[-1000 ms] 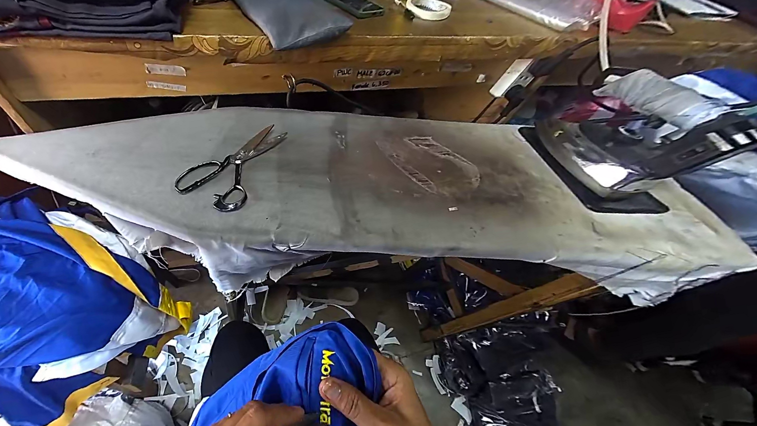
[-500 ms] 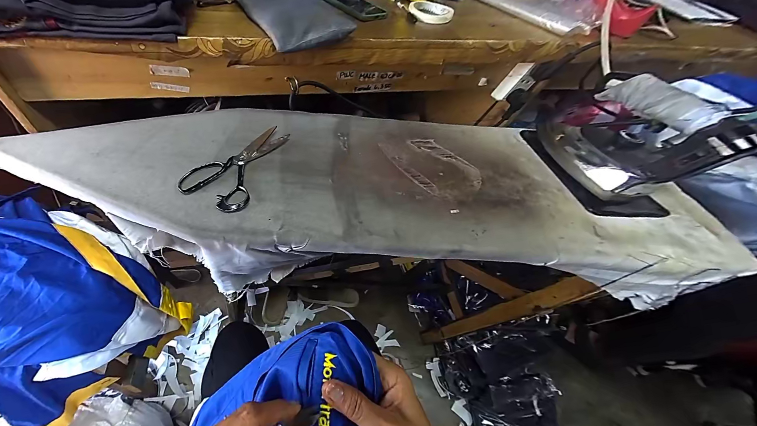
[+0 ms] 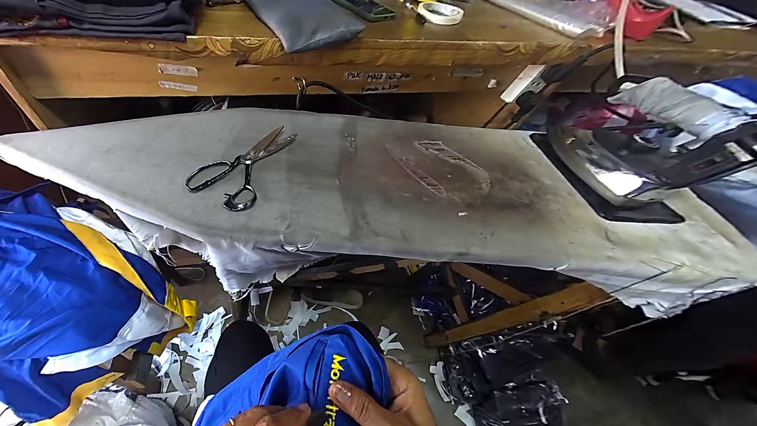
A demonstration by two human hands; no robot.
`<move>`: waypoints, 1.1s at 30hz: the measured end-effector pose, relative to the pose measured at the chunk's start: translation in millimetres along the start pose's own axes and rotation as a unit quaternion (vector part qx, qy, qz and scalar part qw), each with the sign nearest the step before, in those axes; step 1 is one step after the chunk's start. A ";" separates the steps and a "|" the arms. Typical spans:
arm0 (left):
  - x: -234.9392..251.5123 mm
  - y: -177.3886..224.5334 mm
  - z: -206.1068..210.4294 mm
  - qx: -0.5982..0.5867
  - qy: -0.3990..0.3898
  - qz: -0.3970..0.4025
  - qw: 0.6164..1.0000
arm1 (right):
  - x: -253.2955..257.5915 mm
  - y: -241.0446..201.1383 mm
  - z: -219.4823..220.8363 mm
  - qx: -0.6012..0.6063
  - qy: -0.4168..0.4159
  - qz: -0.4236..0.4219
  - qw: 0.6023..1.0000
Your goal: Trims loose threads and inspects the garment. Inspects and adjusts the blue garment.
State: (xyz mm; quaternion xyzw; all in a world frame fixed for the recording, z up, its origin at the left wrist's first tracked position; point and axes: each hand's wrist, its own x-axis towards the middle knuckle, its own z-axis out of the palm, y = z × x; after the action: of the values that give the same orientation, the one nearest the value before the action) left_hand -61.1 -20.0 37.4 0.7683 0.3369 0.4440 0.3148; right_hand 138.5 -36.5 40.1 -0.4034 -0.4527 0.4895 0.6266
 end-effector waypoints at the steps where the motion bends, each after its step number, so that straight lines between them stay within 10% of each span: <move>1: -0.1 -0.2 0.4 -0.001 0.001 0.000 1.000 | -0.4 -0.1 0.2 -0.003 0.002 -0.004 1.000; 15: -0.4 -1.4 -1.6 -0.049 0.022 -0.050 0.997 | -0.7 0.5 -2.3 -0.001 -0.018 0.004 1.000; 24: -2.4 -2.5 -6.4 -0.105 -0.155 0.061 0.980 | 3.4 3.1 -5.7 -0.004 -0.001 -0.003 1.000; 33: 0.4 0.6 -11.5 -0.027 -0.067 -0.026 0.997 | 4.0 0.4 -6.9 -0.022 -0.009 -0.010 1.000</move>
State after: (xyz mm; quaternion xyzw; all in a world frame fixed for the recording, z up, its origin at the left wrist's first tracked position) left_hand -71.1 -17.9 42.7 0.7789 0.3224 0.3918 0.3685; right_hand 145.5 -32.9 38.6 -0.4077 -0.4730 0.4767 0.6187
